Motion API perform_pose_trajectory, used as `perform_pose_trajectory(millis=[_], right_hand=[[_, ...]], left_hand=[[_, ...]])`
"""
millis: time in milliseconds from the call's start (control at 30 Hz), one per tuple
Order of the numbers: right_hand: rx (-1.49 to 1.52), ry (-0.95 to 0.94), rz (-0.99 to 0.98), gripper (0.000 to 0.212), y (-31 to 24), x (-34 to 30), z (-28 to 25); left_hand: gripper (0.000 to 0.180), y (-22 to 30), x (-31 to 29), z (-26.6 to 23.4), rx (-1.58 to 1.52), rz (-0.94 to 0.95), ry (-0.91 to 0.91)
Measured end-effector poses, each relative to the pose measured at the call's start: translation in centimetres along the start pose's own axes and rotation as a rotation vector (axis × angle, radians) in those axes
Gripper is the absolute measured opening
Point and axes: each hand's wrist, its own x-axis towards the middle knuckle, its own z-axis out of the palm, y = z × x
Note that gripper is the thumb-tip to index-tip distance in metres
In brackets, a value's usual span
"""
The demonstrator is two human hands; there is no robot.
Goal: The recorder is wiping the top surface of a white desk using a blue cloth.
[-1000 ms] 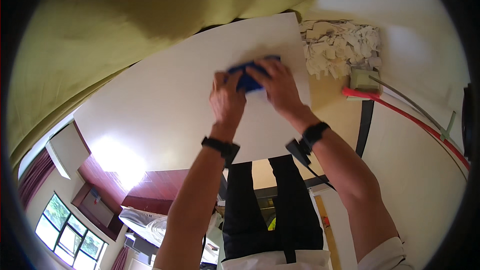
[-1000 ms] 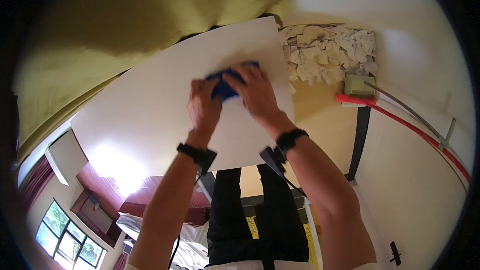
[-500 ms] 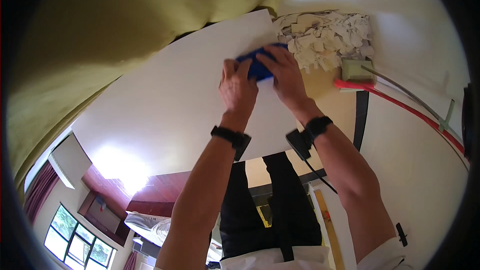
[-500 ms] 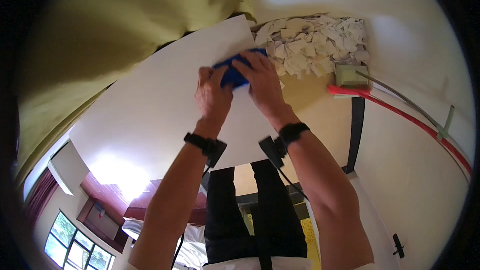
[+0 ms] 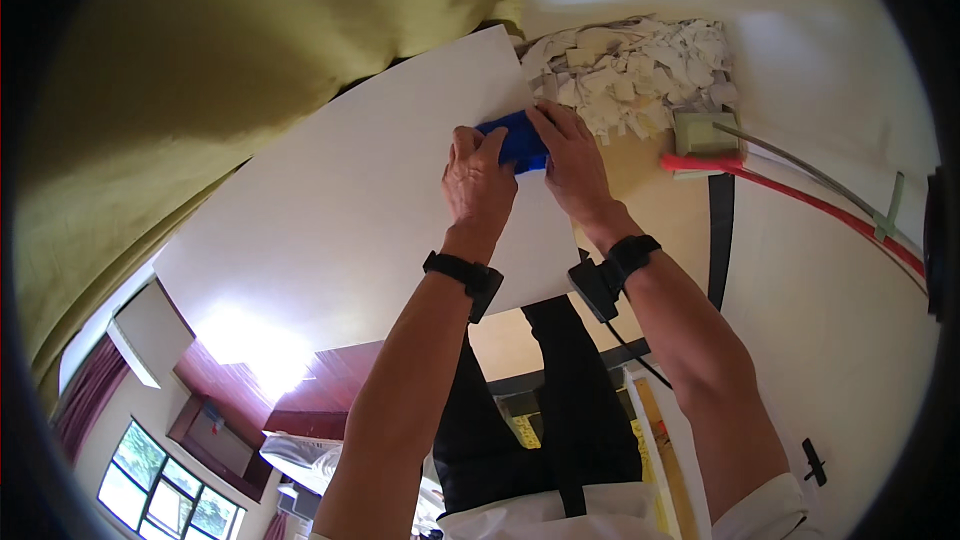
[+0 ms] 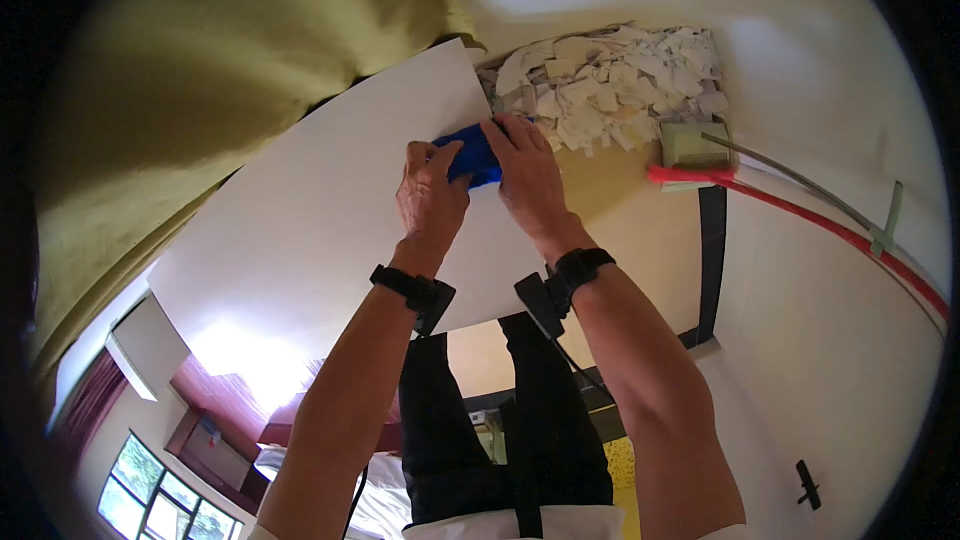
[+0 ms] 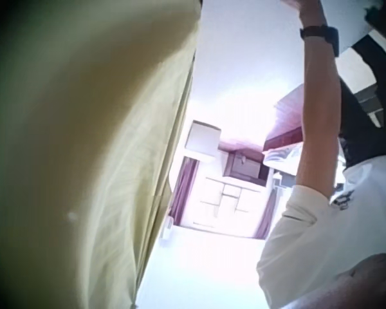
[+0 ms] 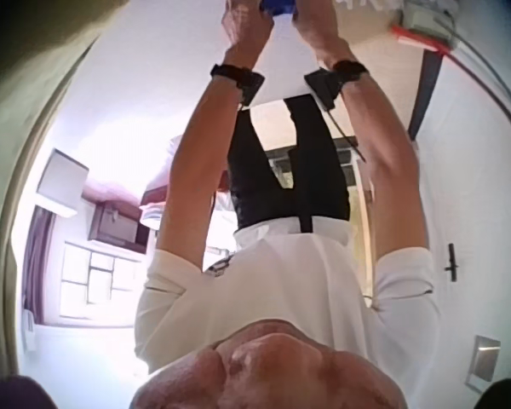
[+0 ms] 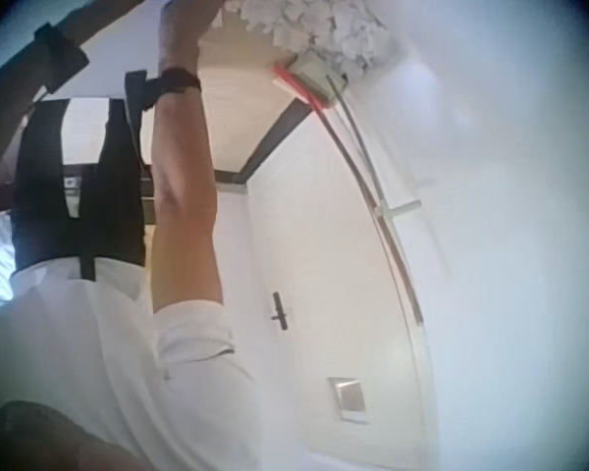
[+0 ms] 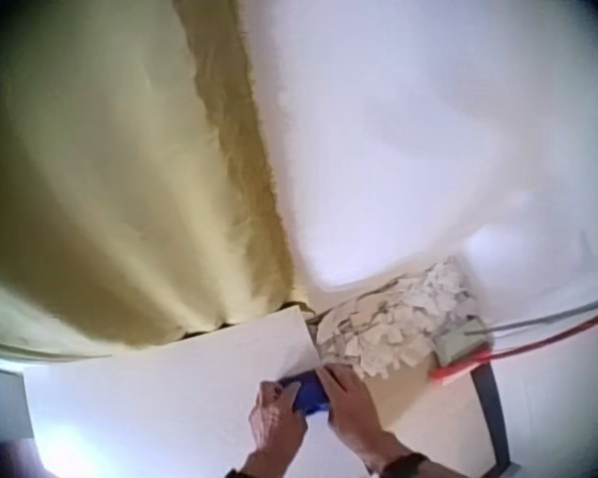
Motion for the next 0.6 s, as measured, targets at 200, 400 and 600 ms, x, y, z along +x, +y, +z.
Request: perform_pose_trajectory(millis=[200, 400, 600], right_hand=[[0.105, -0.05, -0.017, 0.058, -2.2, -11.1, 0.4], [0.065, -0.035, -0.043, 0.056, -2.1, -6.6, 1.6], [0.119, 0.047, 0.027, 0.051, -6.3, -7.1, 4.8]], left_hand=[[0.048, -2.0, -8.4, 0.4, 0.022, 0.028, -0.181], [0.05, -3.2, -4.2, -0.3, 0.09, 0.044, -0.12], [0.047, -5.4, -6.4, -2.1, 0.095, 0.013, -0.005]])
